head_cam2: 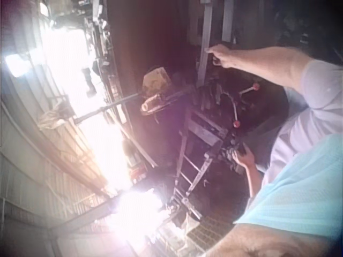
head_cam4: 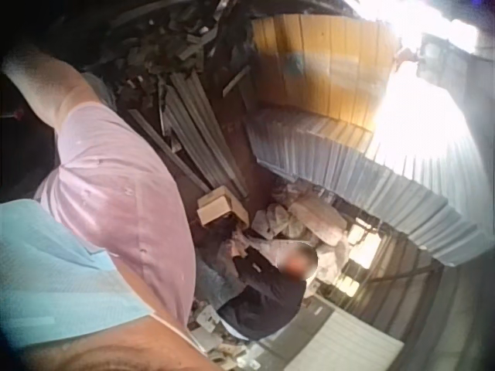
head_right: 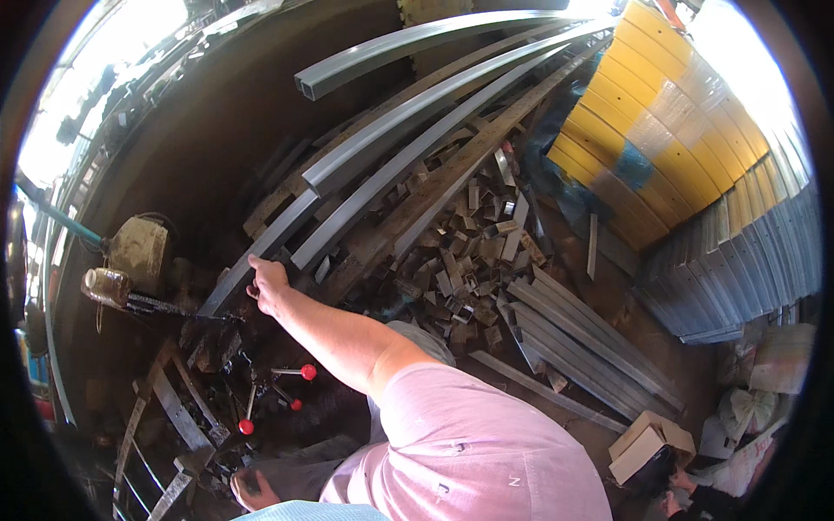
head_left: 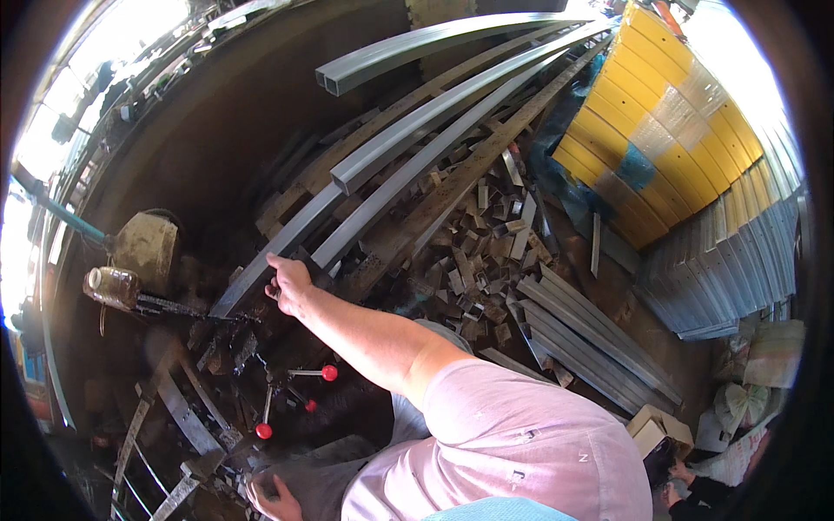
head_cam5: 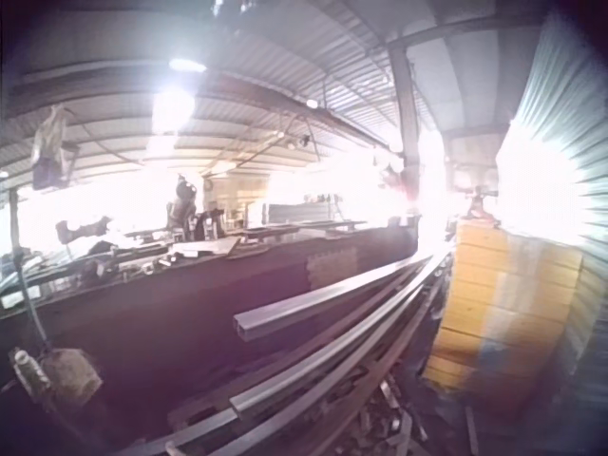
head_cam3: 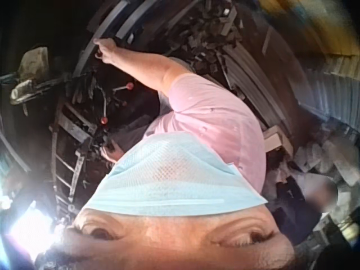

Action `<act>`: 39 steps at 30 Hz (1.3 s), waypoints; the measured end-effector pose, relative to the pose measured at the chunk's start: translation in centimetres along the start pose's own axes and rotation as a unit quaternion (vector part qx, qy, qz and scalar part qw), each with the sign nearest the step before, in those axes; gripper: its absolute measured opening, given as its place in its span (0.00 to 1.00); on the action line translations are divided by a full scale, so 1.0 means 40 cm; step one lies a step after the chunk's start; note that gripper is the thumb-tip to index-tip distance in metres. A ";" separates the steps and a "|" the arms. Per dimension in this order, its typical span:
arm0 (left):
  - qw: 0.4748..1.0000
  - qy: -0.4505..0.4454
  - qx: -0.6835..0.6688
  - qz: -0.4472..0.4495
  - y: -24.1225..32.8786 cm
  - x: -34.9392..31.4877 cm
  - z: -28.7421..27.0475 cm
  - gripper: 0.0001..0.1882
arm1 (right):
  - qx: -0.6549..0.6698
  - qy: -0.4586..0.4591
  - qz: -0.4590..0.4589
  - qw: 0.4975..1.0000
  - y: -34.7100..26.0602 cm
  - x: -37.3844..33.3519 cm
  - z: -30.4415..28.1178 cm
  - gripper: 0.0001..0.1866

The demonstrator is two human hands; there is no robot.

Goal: The person repeatedly positions long metal profiles on a chop saw, secures them, and cuts them to length. After each cut, the person removes the cut piece and places it aside, then repeats the process with additional profiles.

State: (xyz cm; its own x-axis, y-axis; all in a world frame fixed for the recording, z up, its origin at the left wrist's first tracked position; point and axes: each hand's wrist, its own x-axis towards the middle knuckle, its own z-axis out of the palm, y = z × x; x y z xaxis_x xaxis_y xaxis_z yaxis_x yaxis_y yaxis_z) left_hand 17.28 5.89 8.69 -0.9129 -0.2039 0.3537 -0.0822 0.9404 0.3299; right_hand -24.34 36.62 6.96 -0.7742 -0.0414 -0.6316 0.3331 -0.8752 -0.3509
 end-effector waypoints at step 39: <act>0.976 -0.113 0.148 0.113 -0.154 0.802 -0.046 0.38 | -0.039 -0.291 -0.085 0.952 -0.097 -0.139 -0.005 0.20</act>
State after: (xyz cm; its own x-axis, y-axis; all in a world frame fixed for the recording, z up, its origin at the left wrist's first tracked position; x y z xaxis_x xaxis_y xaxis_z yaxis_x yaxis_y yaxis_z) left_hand -10.77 -6.94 19.61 -0.9833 0.0515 0.1746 0.0501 0.9987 -0.0124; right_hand -21.23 40.34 11.71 -0.9799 -0.1825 -0.0803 0.1985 -0.8557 -0.4780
